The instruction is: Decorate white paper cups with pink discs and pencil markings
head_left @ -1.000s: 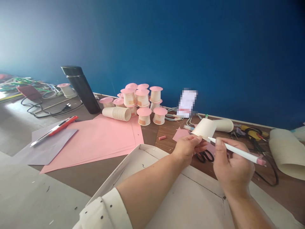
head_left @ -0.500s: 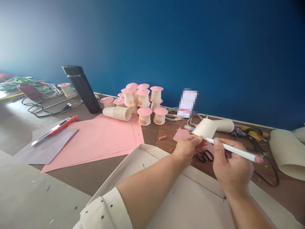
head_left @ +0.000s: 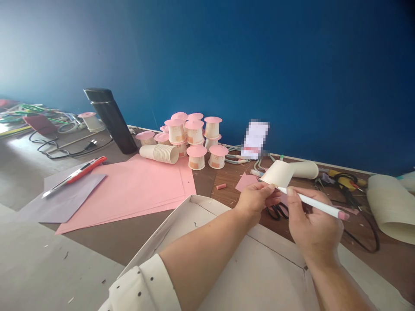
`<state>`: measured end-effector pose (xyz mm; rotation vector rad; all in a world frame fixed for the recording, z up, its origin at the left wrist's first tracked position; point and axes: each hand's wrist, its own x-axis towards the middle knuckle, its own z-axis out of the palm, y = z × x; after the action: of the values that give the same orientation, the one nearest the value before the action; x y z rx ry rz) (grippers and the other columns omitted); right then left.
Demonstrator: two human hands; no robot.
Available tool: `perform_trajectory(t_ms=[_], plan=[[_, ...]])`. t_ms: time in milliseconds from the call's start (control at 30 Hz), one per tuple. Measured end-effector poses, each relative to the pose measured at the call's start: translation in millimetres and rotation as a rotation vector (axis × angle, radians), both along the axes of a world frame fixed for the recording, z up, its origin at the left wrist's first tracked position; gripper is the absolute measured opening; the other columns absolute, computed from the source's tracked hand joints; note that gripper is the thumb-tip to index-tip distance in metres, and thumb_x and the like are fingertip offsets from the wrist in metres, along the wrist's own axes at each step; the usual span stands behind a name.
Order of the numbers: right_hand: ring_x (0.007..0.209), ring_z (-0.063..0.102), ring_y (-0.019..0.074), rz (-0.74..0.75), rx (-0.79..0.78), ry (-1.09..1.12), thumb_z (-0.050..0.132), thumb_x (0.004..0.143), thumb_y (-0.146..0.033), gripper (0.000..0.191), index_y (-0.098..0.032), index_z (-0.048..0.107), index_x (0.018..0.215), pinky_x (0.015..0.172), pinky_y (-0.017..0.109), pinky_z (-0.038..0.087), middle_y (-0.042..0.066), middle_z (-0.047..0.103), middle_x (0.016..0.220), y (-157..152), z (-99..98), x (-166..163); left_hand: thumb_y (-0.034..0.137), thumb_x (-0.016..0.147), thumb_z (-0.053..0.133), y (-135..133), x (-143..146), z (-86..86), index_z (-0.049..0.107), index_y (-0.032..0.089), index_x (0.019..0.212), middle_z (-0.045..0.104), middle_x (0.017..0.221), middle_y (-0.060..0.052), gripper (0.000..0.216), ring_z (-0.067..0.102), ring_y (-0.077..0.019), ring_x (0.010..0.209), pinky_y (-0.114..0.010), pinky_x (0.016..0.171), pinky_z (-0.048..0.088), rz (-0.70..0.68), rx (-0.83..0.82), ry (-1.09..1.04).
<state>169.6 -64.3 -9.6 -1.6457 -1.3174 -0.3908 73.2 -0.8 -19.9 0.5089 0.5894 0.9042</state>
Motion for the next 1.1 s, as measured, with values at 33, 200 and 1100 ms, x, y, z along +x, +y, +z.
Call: perform_trajectory(t_ms=[33,200,1100], plan=[[0.070,0.064,0.0187,-0.003,0.001,0.002,0.056,0.089,-0.045,0.033,-0.016,0.070,0.087,0.062,0.029,0.047,0.010,0.071,0.082,-0.1,0.1,0.0,0.019,0.082,0.072,0.0,0.2,-0.1,0.066,0.010,0.069,0.065,0.074,-0.006,0.016,0.063,-0.0128,0.074,-0.033,0.089,0.050,0.000,-0.002,-0.001],[0.070,0.063,0.0185,-0.045,0.022,0.025,0.058,0.089,-0.046,0.034,-0.015,0.072,0.090,0.064,0.030,0.046,0.010,0.071,0.083,-1.8,-0.1,1.4,0.019,0.082,0.071,0.0,0.7,0.0,0.067,0.010,0.072,0.066,0.078,-0.007,0.015,0.064,-0.0138,0.076,-0.034,0.088,0.050,-0.002,-0.009,-0.025],[0.070,0.066,0.0196,-0.144,0.027,0.028,0.058,0.089,-0.050,0.039,-0.014,0.072,0.090,0.064,0.030,0.046,0.011,0.072,0.082,-0.8,-0.6,3.8,0.015,0.085,0.067,0.0,-1.6,4.2,0.067,0.009,0.075,0.066,0.077,-0.007,0.011,0.064,-0.0138,0.077,-0.034,0.089,0.051,-0.025,-0.022,-0.029]])
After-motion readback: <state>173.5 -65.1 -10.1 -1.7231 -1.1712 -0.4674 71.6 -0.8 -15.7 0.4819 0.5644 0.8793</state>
